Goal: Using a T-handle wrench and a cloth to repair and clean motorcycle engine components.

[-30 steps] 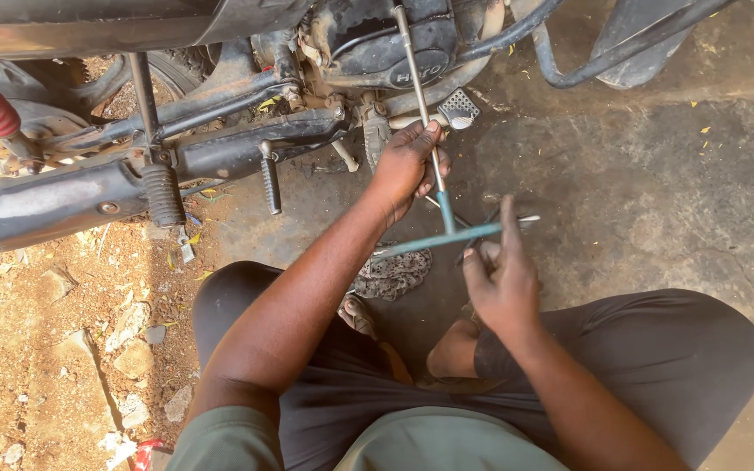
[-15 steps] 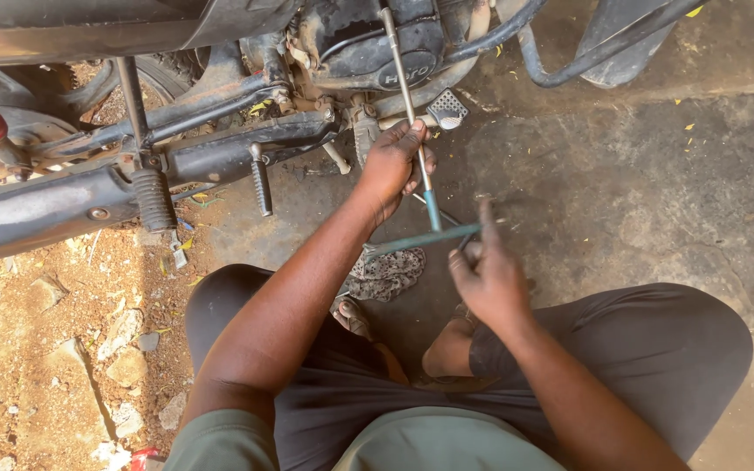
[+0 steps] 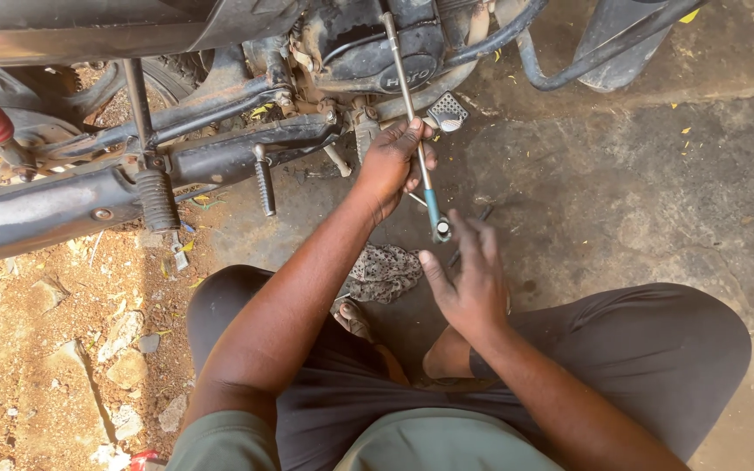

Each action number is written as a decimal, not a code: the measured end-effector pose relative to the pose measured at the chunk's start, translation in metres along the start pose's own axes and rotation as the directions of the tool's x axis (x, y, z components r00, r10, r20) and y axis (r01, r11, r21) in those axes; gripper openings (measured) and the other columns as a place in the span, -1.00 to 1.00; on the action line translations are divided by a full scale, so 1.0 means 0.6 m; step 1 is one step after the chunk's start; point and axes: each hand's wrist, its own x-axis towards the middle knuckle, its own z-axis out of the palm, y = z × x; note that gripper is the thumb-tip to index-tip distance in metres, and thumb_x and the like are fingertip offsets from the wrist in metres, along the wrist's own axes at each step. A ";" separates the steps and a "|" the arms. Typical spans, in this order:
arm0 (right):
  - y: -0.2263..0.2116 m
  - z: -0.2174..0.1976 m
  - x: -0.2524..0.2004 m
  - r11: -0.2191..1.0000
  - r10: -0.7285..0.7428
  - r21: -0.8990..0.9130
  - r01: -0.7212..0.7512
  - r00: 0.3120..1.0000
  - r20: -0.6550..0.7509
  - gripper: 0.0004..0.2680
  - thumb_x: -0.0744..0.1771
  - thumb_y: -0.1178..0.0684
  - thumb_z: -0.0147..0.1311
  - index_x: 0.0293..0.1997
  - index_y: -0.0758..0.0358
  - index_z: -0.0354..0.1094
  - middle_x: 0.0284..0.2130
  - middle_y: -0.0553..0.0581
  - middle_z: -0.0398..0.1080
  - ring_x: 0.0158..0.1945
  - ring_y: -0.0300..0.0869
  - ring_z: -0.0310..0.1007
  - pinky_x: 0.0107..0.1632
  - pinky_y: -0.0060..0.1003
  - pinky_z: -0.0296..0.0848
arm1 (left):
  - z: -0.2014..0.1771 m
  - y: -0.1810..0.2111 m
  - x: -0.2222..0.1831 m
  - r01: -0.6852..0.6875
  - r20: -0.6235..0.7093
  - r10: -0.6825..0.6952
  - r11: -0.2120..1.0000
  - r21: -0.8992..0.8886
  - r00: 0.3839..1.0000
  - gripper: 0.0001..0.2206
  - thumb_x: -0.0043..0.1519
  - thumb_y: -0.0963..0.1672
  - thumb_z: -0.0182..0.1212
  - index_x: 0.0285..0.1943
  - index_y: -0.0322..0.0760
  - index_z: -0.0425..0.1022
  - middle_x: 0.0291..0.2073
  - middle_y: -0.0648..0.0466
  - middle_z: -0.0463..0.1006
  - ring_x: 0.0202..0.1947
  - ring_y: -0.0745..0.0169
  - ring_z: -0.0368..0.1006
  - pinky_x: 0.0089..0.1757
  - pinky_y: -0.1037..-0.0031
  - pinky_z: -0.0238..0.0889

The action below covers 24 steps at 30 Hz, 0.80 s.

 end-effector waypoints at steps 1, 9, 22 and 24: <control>-0.003 -0.002 0.004 1.000 -0.003 0.001 0.003 1.000 -0.001 -0.48 0.32 -0.13 0.22 0.33 0.46 0.18 0.04 0.45 0.34 -0.04 0.05 0.49 -0.18 -0.13 0.54 | 0.000 -0.001 -0.001 -0.003 -0.001 0.003 1.000 0.001 1.000 -0.72 0.46 -0.03 -0.03 -0.04 -0.35 0.42 -0.58 0.03 0.51 -0.80 0.45 0.15 -0.68 0.59 -0.03; 0.004 0.032 0.029 0.518 0.181 0.842 -0.148 0.982 0.061 -0.50 0.43 -0.13 -0.05 0.50 0.28 -0.18 0.33 0.44 0.25 0.27 0.09 0.41 0.20 0.00 0.49 | -0.001 0.005 -0.010 -0.018 0.031 0.019 0.999 -0.031 0.999 -0.75 0.48 -0.09 -0.09 0.11 -0.38 0.42 -0.43 -0.02 0.58 -0.74 0.47 0.24 -0.63 0.64 0.09; 0.035 -0.010 0.052 0.458 0.152 0.852 -0.253 0.967 0.206 -0.56 0.45 -0.15 -0.21 0.46 0.33 -0.08 0.32 0.40 0.27 0.18 0.10 0.52 0.18 -0.07 0.57 | 0.018 -0.010 -0.105 -0.187 0.334 -0.519 0.316 0.930 0.786 -0.50 0.11 -0.01 0.41 0.21 -0.26 0.47 -0.04 -0.10 0.63 0.01 -0.03 0.57 0.01 0.18 0.38; 0.014 -0.014 0.047 0.772 0.012 0.634 0.051 0.995 -0.095 -0.49 0.47 -0.05 -0.06 0.51 0.37 -0.32 0.39 0.45 0.08 0.36 0.20 0.31 0.25 0.03 0.47 | 0.023 -0.022 -0.116 -0.039 0.177 -0.463 0.291 0.956 0.869 -0.65 0.21 0.01 0.20 0.04 -0.27 0.55 -0.24 -0.14 0.74 -0.11 0.00 0.69 -0.06 0.17 0.40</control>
